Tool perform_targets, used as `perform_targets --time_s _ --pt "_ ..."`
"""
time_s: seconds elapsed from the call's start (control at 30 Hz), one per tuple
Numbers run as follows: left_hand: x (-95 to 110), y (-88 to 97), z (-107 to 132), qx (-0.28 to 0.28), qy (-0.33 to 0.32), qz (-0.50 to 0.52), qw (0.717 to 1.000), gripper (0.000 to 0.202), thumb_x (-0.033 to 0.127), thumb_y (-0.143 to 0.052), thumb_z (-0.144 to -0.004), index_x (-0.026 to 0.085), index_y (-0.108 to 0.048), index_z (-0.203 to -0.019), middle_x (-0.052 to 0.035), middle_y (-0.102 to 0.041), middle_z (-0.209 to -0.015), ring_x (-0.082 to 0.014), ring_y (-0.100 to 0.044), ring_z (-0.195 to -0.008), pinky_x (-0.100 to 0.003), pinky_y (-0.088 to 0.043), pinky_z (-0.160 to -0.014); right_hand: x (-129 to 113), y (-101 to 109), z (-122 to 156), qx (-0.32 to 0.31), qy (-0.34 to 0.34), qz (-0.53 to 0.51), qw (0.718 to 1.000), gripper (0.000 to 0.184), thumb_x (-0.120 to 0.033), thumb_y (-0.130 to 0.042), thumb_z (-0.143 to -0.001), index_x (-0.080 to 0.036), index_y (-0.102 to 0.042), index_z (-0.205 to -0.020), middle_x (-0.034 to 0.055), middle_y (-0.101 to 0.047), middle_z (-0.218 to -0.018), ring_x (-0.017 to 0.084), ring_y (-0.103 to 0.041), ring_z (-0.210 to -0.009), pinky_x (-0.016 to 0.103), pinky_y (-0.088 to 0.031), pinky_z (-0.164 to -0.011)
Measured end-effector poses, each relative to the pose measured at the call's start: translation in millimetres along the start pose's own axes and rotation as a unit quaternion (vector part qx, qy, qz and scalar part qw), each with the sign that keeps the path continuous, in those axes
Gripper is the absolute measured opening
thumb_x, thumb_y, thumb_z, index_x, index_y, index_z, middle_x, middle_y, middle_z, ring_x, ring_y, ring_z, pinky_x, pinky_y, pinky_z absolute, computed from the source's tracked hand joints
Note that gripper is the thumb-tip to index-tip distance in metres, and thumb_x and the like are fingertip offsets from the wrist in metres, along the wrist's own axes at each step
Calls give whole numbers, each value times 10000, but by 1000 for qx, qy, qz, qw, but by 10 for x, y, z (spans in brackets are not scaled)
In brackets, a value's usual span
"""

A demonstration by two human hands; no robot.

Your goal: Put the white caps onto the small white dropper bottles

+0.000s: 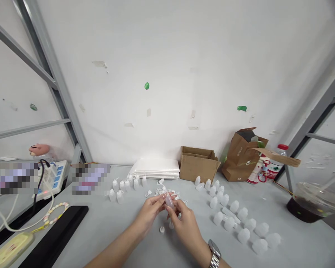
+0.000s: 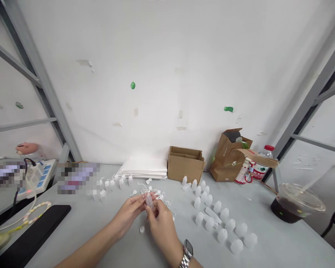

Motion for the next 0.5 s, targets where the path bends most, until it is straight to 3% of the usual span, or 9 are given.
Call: perform_targets --time_s 0.17,0.33,0.4,0.5 --pt "32 64 -16 15 -21 -8 1000 308 350 -664 -672 140 -695 -894 -119 -681 -988 -276 -541 -1043 -395 -328 -957 6 24 -31 15 26 -29 999 202 -386 -584 -746 -185 -577 -767 11 -614 -698 144 -536 -624 245 -421 -603" --pt "85 109 -29 -3 -38 -8 999 283 375 -669 -659 133 -710 -799 -147 -621 -1110 -313 -452 -1142 -403 -341 -931 13 -6 -90 -101 -9 -200 974 370 -475 -498 -790 -164 -606 -958 53 -647 -804 166 -583 -714 270 -454 -639" --pt "91 102 -30 -22 -35 -3 999 279 380 -653 -675 128 -711 -779 -154 -592 -1156 -314 -428 -1167 -394 -339 -934 4 1 -107 -123 -17 -237 963 390 -500 -486 -789 -153 -625 -901 57 -652 -769 164 -583 -691 275 -456 -637" --pt "86 87 -26 -15 -30 1 999 264 362 -662 -671 133 -710 -792 -149 -596 -1154 -303 -442 -1161 -387 -329 -945 21 8 -111 -101 -33 -257 961 344 -487 -564 -739 -153 -611 -806 48 -648 -723 156 -572 -649 275 -451 -629"
Point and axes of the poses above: each hand's wrist, its own z-axis away from the middle knuckle, its own y-axis out of the back of the hand, x = y × z, the point moved 3 cm from there along -z, towards the middle knuckle
